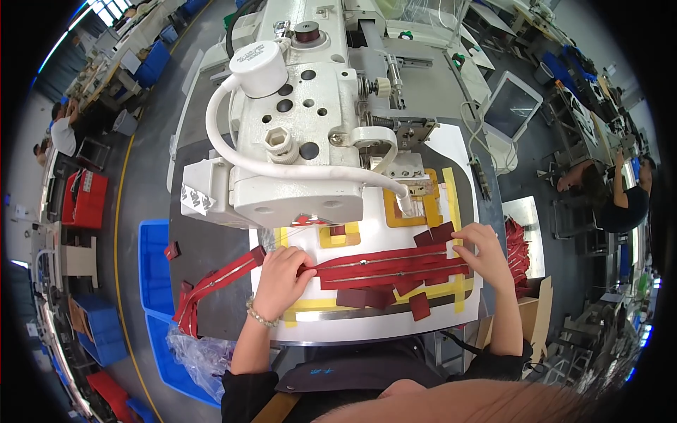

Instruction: Operating an industrial sewing machine to stitch red synthetic or leather straps.

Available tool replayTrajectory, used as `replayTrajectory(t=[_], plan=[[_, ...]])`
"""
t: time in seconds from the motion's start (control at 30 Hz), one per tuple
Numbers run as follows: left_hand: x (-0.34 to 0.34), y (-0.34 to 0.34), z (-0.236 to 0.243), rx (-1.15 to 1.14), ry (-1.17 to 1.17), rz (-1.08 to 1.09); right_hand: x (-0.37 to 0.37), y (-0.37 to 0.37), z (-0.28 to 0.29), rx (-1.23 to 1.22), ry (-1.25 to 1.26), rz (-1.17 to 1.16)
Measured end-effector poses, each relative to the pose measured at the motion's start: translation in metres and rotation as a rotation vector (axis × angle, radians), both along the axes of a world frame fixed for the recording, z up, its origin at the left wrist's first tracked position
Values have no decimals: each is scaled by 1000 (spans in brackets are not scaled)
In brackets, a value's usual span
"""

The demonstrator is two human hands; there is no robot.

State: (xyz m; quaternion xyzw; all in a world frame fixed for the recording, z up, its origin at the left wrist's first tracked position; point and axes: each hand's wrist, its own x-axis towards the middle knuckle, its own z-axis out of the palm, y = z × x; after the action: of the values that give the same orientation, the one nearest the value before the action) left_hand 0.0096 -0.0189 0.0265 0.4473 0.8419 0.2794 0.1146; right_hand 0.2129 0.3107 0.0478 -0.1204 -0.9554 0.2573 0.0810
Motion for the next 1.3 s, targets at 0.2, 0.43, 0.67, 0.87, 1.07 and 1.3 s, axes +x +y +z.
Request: replayTrajectory(t=[0.2, 0.43, 0.67, 0.87, 1.07, 1.3], plan=[[19, 28, 36, 253, -108, -78, -26, -41, -1, -91, 87, 103], [39, 50, 55, 594, -71, -207, -56, -53, -20, -82, 103, 411], [33, 43, 48, 471, 344, -245, -48, -17, 15, -1026, -175, 7], [24, 64, 17, 212, 353, -175, -71, 10, 12, -879, -202, -69], [38, 75, -1, 144, 582, -170, -87, 24, -18, -829, -301, -104], [56, 73, -18, -132, 420, -187, -86, 24, -29, -757, -273, -111]])
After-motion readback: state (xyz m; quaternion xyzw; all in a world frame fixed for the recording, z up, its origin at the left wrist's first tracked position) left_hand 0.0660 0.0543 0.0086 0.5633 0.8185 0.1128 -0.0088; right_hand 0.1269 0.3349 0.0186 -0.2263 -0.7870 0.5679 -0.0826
